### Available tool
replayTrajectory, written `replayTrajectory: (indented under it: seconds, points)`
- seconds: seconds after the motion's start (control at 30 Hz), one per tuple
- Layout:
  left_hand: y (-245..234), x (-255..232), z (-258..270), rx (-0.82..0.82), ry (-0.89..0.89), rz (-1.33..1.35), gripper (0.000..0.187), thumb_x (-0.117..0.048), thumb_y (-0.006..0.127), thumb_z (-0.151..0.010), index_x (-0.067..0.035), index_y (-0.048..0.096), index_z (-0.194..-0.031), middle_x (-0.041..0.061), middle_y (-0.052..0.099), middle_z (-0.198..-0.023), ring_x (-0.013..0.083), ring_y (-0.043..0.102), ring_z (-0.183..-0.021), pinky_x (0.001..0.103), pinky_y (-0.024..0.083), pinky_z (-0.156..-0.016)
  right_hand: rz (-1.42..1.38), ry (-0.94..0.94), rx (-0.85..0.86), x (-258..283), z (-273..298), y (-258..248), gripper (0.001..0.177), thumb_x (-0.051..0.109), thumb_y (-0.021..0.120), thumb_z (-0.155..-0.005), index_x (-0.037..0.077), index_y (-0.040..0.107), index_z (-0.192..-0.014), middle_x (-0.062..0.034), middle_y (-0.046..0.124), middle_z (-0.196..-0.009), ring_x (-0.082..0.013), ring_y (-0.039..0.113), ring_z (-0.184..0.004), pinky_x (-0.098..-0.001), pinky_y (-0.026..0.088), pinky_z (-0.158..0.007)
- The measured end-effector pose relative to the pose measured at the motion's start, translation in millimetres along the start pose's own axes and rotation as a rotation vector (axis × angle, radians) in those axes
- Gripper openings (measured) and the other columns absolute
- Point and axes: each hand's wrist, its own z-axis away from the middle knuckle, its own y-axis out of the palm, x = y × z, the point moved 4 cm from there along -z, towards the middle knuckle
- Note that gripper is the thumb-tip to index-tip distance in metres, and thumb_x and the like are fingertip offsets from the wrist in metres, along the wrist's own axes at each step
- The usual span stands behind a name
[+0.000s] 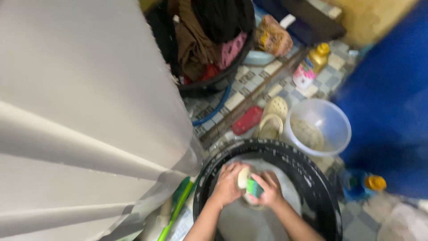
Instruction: The person scrubs a pair of clog-style shoes one at a time in a black basin of soapy water, using a green sponge on the uppers and soles and dipping them in the suds. They set the cleaned shoes on the tiled floor beside the basin.
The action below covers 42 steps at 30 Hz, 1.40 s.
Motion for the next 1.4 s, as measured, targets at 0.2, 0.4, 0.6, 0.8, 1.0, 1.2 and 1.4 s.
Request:
replayTrajectory:
  seconds: [0.2, 0.4, 0.6, 0.8, 1.0, 1.2, 1.4]
  points:
    - [1, 18, -4, -0.057, 0.165, 0.051, 0.049, -0.016, 0.083, -0.074, -0.013, 0.062, -0.118, 0.013, 0.062, -0.116, 0.0388, 0.053, -0.11, 0.048, 0.041, -0.098, -0.073, 0.093, -0.059, 37, -16, 16, 0.066, 0.049, 0.079, -0.073, 0.005, 0.065, -0.121, -0.0193, 0.067, -0.107, -0.0411, 0.064, -0.1, -0.0517, 0.05, -0.09]
    - [1, 37, -7, 0.021, 0.048, 0.117, 0.049, -0.01, 0.076, -0.064, -0.015, 0.062, -0.111, 0.007, 0.065, -0.111, 0.0338, 0.055, -0.109, 0.043, 0.044, -0.097, -0.171, 0.559, -0.121, -33, 70, 36, 0.059, 0.034, 0.069, -0.081, 0.003, 0.061, -0.131, -0.0173, 0.07, -0.116, -0.0315, 0.068, -0.109, -0.0401, 0.054, -0.097]
    - [-6, 7, -15, 0.051, 0.077, 0.079, 0.044, -0.011, 0.086, -0.071, -0.015, 0.065, -0.109, 0.009, 0.063, -0.109, 0.0348, 0.054, -0.108, 0.044, 0.043, -0.097, -0.29, 0.492, -0.243, 24, -23, 20, 0.054, 0.028, 0.066, -0.092, -0.001, 0.055, -0.136, -0.0188, 0.069, -0.117, -0.0324, 0.069, -0.104, -0.0388, 0.054, -0.092]
    - [-2, 42, -5, -0.03, 0.033, 0.123, 0.051, -0.001, 0.075, -0.063, -0.014, 0.062, -0.11, 0.008, 0.065, -0.113, 0.0352, 0.055, -0.113, 0.044, 0.044, -0.101, -0.063, 0.721, -0.183, -12, 35, 34, 0.056, 0.024, 0.072, -0.083, 0.003, 0.059, -0.133, -0.0169, 0.071, -0.107, -0.0314, 0.071, -0.096, -0.0409, 0.055, -0.084]
    - [2, 41, -8, 0.027, 0.041, 0.112, 0.046, -0.004, 0.081, -0.069, -0.014, 0.062, -0.11, 0.007, 0.065, -0.111, 0.0344, 0.056, -0.113, 0.043, 0.042, -0.103, -0.203, 0.813, -0.145, -9, 18, 33, 0.053, 0.018, 0.067, -0.09, 0.012, 0.056, -0.141, -0.0152, 0.073, -0.116, -0.028, 0.07, -0.105, -0.0375, 0.055, -0.092]
    - [-3, 45, 1, 0.005, 0.015, 0.132, 0.057, -0.002, 0.078, -0.062, -0.014, 0.06, -0.114, 0.008, 0.064, -0.122, 0.0338, 0.054, -0.121, 0.042, 0.045, -0.104, -0.14, 1.132, -0.093, -18, 31, 33, 0.067, 0.042, 0.071, -0.085, 0.016, 0.057, -0.145, -0.0111, 0.072, -0.124, -0.0278, 0.071, -0.112, -0.037, 0.056, -0.094]
    - [-11, 10, -4, -0.008, -0.393, 0.02, 0.087, -0.017, 0.091, -0.069, -0.02, 0.046, -0.144, 0.013, 0.05, -0.14, 0.0383, 0.052, -0.126, 0.044, 0.044, -0.107, 0.278, 1.532, 0.472, -99, 188, 43, 0.063, 0.057, 0.063, -0.1, 0.022, 0.046, -0.15, -0.0218, 0.052, -0.136, -0.0374, 0.052, -0.123, -0.046, 0.042, -0.101]
